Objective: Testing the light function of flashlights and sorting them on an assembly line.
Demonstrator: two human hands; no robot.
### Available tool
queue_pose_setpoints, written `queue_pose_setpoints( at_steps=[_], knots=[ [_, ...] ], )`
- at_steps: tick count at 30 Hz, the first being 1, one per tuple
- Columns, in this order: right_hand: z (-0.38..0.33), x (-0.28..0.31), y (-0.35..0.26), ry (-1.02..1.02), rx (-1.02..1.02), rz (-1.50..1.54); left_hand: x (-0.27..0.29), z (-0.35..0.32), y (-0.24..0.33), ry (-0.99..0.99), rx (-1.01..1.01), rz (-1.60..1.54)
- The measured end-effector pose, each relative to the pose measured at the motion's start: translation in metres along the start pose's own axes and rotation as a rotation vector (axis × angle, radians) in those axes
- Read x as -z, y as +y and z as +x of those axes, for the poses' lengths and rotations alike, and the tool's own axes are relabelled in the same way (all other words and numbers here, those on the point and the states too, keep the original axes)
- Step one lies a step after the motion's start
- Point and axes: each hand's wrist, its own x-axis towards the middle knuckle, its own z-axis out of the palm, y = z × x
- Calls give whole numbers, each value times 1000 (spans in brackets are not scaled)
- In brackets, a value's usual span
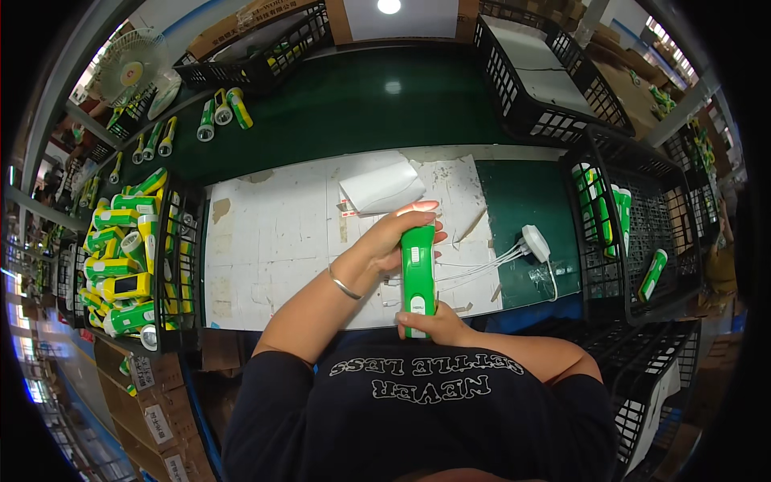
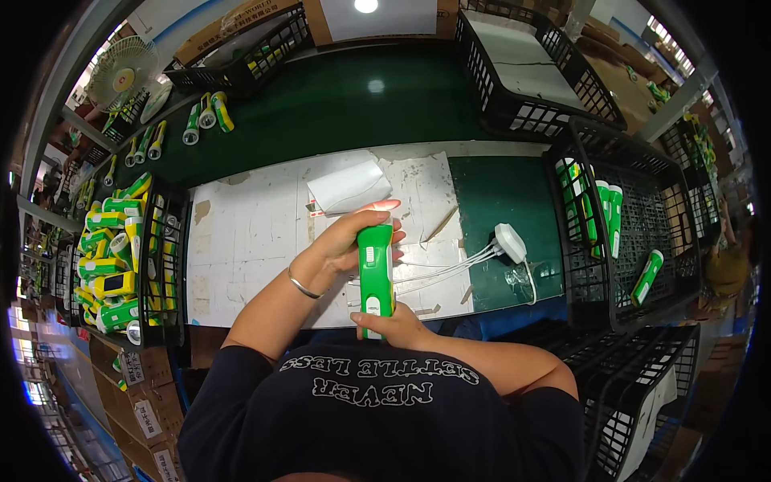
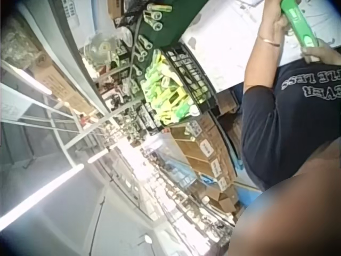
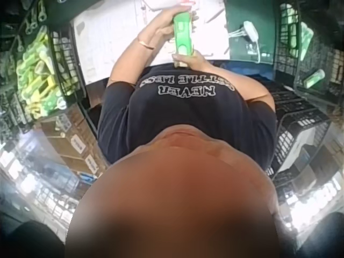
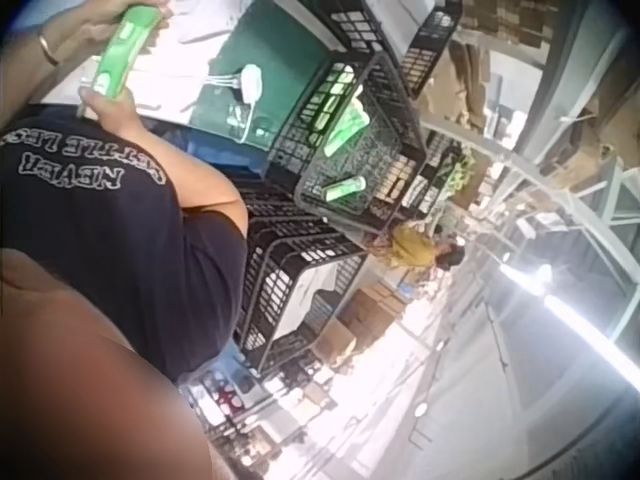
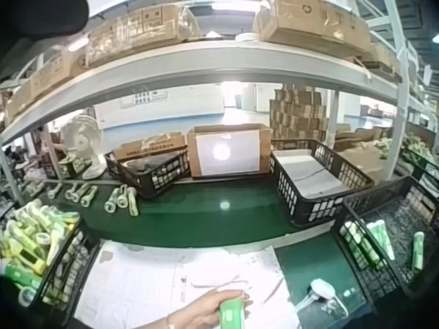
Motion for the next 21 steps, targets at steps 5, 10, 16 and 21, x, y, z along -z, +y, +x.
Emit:
queue_pose_setpoints(
  at_steps=[5, 10, 16, 21],
  knots=[
    [-3, 0, -5, -58, 50, 98, 5, 3, -8, -82, 34, -180],
    [-4, 5, -19, -11, -147, 316, -6, -13, -30, -145, -21, -144],
    [4, 17, -25, -38, -202, 273, -8, -22, -31, 90, -273, -69],
    [4, 47, -47, 347, 273, -280, -4, -29, -14, 131, -434, 133]
  ],
)
